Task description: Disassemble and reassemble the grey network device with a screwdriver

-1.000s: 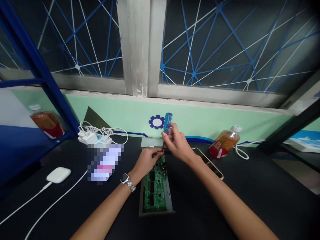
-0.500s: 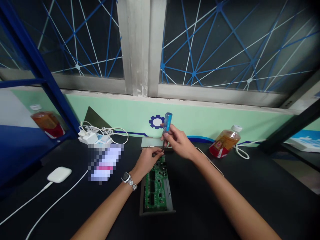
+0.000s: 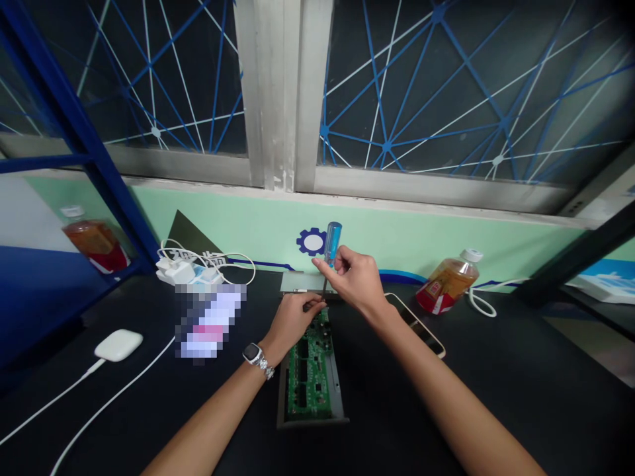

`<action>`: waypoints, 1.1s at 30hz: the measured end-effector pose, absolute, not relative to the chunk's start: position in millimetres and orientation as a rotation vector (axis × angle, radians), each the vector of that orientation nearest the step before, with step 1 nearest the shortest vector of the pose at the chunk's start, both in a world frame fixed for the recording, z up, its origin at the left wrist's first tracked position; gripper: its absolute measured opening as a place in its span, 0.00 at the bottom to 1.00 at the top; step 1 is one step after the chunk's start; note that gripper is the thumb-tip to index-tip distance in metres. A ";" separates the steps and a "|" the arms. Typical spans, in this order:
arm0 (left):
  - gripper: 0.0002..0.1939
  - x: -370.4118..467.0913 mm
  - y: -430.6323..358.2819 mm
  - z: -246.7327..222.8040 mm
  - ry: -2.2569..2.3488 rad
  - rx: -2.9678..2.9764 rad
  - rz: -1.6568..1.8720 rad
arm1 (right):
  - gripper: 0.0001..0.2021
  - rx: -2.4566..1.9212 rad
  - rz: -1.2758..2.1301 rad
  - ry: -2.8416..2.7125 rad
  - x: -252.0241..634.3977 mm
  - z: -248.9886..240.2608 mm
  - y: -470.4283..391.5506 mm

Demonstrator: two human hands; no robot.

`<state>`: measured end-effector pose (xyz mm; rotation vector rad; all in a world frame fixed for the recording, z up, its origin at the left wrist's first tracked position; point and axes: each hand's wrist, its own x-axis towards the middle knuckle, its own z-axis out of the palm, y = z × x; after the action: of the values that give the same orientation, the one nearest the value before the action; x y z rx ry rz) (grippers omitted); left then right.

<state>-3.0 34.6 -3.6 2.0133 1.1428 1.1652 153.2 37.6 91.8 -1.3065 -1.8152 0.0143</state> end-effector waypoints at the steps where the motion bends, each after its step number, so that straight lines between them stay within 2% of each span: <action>1: 0.07 -3.1 34.5 -3.7 1.144 2.014 1.164 | 0.23 -1.320 -0.021 -1.815 152.5 92.8 37.1; 7: 0.06 -3.5 34.2 -3.1 1.133 2.028 1.163 | 0.21 -1.332 -0.068 -1.836 151.1 95.2 36.8; 20: 0.06 -5.1 34.6 -3.0 1.124 2.042 1.138 | 0.16 -1.170 0.371 -1.955 160.5 95.9 41.5; 30: 0.15 -4.3 33.0 8.6 0.879 1.950 1.116 | 0.17 -0.943 1.059 -1.920 173.2 97.7 51.1; 33: 0.14 -3.6 33.8 7.3 0.853 1.862 1.113 | 0.19 -0.999 1.000 -1.944 173.2 99.1 49.7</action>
<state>-3.6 33.8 7.3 1.8622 0.8525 1.1134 173.2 49.7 99.1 -0.9988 -1.9435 1.0002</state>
